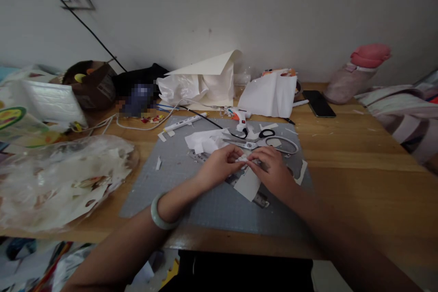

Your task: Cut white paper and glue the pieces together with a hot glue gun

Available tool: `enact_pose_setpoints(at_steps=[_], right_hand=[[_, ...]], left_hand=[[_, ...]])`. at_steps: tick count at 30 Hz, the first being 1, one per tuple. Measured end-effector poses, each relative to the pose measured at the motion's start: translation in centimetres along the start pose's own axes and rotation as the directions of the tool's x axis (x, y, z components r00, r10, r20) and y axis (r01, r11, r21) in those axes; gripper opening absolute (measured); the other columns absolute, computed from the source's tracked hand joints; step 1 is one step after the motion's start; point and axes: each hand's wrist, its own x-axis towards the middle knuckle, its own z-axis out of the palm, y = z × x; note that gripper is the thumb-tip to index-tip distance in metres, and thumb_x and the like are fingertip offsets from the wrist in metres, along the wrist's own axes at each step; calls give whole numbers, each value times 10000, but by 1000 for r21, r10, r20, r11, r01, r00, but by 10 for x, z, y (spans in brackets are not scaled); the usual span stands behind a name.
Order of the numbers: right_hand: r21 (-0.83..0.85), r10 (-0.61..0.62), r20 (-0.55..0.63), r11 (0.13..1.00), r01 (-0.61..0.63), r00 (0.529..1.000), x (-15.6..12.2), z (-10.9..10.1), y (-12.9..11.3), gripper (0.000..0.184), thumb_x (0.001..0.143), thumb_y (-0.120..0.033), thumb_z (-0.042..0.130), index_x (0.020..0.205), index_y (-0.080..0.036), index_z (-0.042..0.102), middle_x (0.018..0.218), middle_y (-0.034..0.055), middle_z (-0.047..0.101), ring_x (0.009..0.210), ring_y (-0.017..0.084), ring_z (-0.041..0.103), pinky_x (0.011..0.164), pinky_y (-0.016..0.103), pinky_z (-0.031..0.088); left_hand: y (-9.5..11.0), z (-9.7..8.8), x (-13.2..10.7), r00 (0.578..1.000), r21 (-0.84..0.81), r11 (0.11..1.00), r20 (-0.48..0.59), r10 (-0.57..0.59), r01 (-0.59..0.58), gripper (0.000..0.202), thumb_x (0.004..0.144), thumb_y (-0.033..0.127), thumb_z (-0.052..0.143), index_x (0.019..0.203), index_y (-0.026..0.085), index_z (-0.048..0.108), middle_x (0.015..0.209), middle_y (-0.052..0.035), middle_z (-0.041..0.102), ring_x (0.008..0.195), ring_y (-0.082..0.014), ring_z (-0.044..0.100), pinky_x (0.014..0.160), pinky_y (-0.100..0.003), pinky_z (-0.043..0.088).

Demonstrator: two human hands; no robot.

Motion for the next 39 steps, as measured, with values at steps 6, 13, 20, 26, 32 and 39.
enact_pose_setpoints(at_steps=[6, 13, 20, 26, 32, 39], right_hand=[[218, 153, 82, 962, -167, 985, 1, 1, -3, 168, 845, -305, 539, 724, -201, 593, 741, 22, 630, 738, 169, 578, 701, 307, 438], [-23, 206, -13, 978, -206, 979, 3, -3, -3, 179, 848, -354, 582, 781, -196, 633, 759, 26, 663, 750, 185, 579, 749, 351, 363], [-425, 144, 109, 901, -85, 984, 6, 11, -4, 213, 835, -370, 618, 970, -217, 680, 949, 45, 680, 934, 255, 560, 811, 402, 279], [-448, 92, 192, 894, 4, 977, 5, 15, -8, 297, 812, -403, 645, 1033, -205, 647, 1004, 49, 672, 959, 261, 549, 827, 404, 270], [-378, 51, 286, 924, 64, 957, 6, 13, -5, 131, 846, -315, 623, 907, -210, 672, 955, 23, 692, 931, 234, 569, 832, 406, 272], [-296, 29, 236, 954, 44, 971, 8, 9, -8, 103, 855, -206, 555, 811, -184, 645, 860, 41, 685, 883, 229, 592, 832, 419, 348]], left_hand=[[2, 0, -3, 991, 96, 987, 51, 122, -126, 107, 756, 252, 575, 823, 169, 569, 690, 20, 566, 595, -93, 475, 568, -236, 380], [8, -18, 1, 991, -45, 992, -53, 119, -121, 144, 687, 224, 619, 766, 183, 506, 673, 40, 522, 598, -90, 480, 564, -229, 377], [-10, -39, 17, 984, -73, 995, -170, 54, -67, 153, 666, 197, 603, 667, 190, 451, 609, 57, 508, 567, -96, 515, 563, -231, 409], [-12, -33, 17, 991, 76, 997, -135, 25, -15, 200, 705, 209, 586, 885, 165, 660, 709, 2, 634, 583, -117, 536, 588, -255, 432], [-11, -28, 13, 990, 135, 991, -137, 25, -6, 295, 732, 251, 592, 998, 170, 687, 739, -21, 662, 597, -125, 552, 570, -248, 418], [-17, -23, 13, 993, 95, 995, -114, 26, -15, 326, 763, 249, 545, 1053, 173, 674, 769, -31, 670, 606, -120, 533, 567, -246, 410]])
